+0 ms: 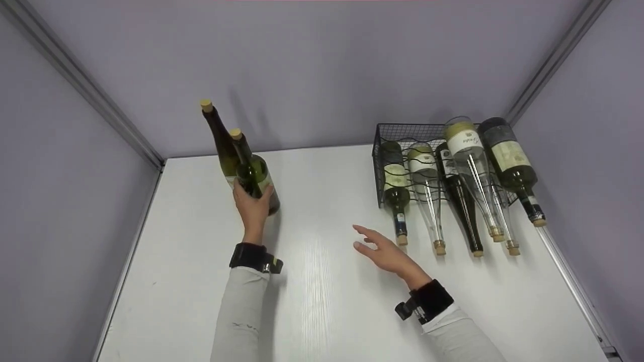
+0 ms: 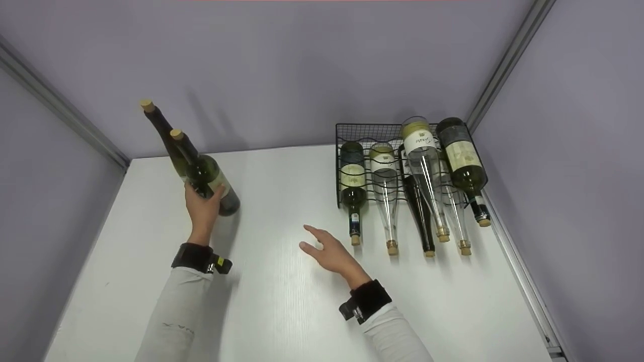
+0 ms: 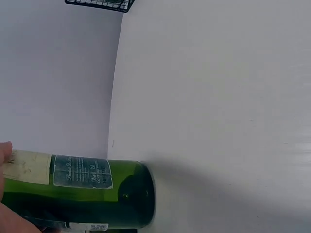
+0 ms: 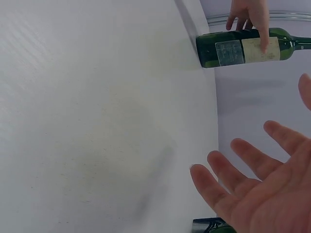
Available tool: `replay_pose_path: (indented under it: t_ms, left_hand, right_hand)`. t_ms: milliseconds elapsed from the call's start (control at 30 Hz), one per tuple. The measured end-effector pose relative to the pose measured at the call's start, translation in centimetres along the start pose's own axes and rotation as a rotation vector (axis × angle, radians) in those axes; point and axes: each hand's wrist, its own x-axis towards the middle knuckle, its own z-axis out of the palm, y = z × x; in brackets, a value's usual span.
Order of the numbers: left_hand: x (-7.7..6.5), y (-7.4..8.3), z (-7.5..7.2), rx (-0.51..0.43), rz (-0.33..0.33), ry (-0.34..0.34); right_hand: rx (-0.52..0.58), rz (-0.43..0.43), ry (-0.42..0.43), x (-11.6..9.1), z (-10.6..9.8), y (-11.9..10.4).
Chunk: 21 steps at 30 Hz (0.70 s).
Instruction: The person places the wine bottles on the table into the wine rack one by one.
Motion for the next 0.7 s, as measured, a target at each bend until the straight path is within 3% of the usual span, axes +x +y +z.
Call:
replay_pose_path:
  t_ms: [333, 467, 700]
  left_hand:
    - [0.77, 0.09, 0.52, -0.063, 0.05, 0.082]
    - [0.73, 0.18, 0.66, -0.039, 0.046, 0.077]
    - [0.59, 0.53, 0.74, -0.092, 0.059, 0.039]
  right_hand:
    - [0.094, 0.031, -0.009, 0.49, 0.3, 0.0]
    - [0.093, 0.036, -0.017, 0.74, 0.23, 0.6]
    - [0.112, 0.051, -0.021, 0.61, 0.16, 0.71]
